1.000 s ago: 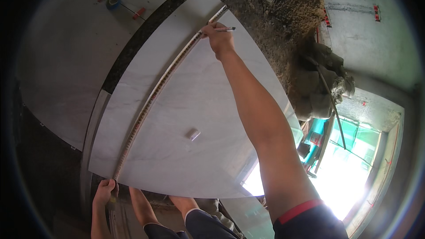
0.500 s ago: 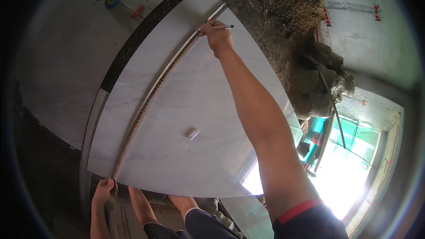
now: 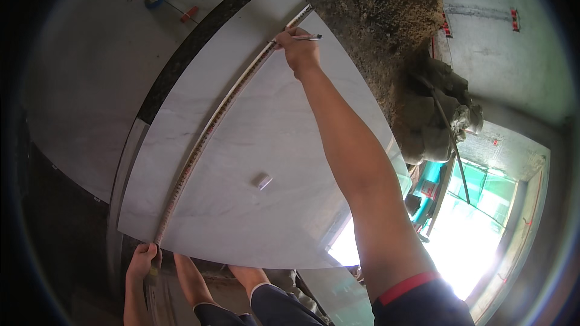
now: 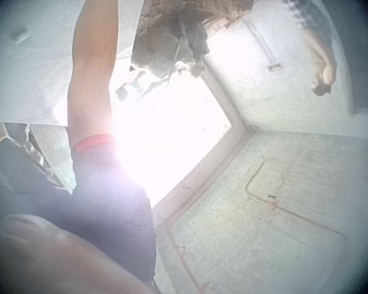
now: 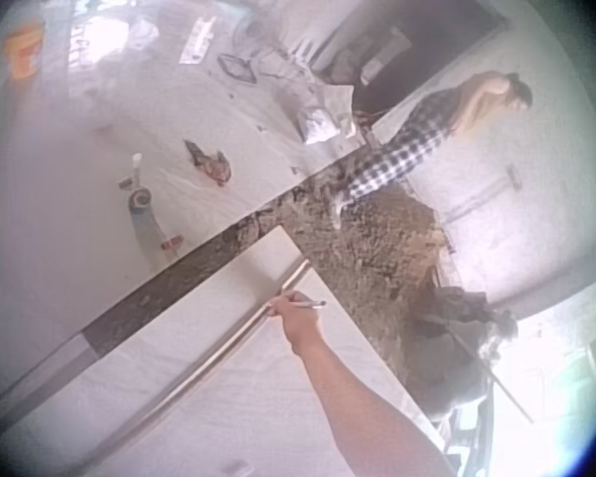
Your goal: Measuring and marking floor tiles for installation during a renovation.
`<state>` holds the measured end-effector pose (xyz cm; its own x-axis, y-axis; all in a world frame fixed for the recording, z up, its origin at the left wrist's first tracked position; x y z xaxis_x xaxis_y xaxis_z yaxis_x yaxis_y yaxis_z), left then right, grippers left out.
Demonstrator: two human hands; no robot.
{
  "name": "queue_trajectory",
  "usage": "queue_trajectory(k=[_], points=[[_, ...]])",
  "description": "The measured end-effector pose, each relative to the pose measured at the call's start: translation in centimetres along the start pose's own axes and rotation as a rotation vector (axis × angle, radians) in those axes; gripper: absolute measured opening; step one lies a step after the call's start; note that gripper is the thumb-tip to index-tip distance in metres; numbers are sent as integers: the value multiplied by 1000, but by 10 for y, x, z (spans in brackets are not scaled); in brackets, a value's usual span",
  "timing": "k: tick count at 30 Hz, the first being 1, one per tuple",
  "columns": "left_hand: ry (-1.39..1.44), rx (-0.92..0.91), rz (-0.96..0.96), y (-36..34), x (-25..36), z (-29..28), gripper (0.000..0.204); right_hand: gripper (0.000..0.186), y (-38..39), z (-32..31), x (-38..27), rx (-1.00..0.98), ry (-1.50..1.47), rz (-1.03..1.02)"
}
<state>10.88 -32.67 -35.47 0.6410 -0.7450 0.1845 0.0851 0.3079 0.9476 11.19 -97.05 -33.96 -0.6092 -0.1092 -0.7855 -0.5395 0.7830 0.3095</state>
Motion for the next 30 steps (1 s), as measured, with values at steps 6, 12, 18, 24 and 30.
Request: queue_trajectory(k=[6,12,18,24,30], points=[[-18,5,15,0,-1,0,46,17,2,-1,-3,-38,12,66],[-19,-4,19,0,0,2,47,17,-2,-4,3,-35,-10,-14],[-11,-13,23,1,0,2,46,18,0,-2,2,-16,-23,-51],[-5,-28,3,2,0,0,44,18,3,-3,1,-1,33,42],[-10,-30,5,-1,-2,2,43,13,2,-10,3,68,-172,3]])
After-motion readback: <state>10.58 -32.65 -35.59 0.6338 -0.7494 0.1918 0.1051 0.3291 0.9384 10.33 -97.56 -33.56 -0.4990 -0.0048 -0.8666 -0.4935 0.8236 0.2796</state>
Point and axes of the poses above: each hand's wrist, its own y-axis away from the middle knuckle, its own z-axis out of the palm, x = y × z, the point moved 1 cm from there along -y, towards the middle knuckle, and after that the axes turned 5 degrees about -z, right-handed, at the moved point
